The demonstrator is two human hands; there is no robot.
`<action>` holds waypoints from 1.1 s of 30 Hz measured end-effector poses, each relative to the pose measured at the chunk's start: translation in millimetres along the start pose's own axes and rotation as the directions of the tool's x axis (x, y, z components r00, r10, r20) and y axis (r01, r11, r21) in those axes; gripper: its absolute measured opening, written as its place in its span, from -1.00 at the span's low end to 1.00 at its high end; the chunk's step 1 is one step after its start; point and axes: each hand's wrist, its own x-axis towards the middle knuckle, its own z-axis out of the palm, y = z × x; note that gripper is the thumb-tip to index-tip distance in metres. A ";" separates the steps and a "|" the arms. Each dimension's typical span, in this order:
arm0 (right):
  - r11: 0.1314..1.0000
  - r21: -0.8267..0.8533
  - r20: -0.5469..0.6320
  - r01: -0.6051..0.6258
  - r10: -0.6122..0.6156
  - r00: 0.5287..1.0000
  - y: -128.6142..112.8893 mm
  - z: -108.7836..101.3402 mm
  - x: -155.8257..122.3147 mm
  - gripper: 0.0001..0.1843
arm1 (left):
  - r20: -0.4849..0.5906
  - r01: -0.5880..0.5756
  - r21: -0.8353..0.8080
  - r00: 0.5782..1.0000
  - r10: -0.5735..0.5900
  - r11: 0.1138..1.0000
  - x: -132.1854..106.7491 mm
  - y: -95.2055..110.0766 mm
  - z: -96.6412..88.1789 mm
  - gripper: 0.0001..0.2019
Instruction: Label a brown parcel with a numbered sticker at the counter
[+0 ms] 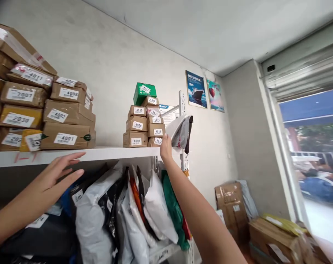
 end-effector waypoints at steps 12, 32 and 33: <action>0.963 -0.110 0.194 -0.245 0.262 0.945 30.0 25.2 107.5 -0.18 | 0.021 0.038 0.277 0.999 -0.046 0.960 104.7 39.9 129.3 -0.30; 0.906 0.145 0.594 -0.397 0.241 0.767 48.0 17.2 114.8 -0.29 | -0.171 0.209 0.364 0.973 -0.155 0.908 133.2 65.0 173.2 -0.28; 0.916 0.125 0.591 -0.380 0.239 0.770 48.1 17.6 113.3 -0.28 | -0.200 0.223 0.360 0.967 -0.159 0.906 133.5 64.5 173.3 -0.27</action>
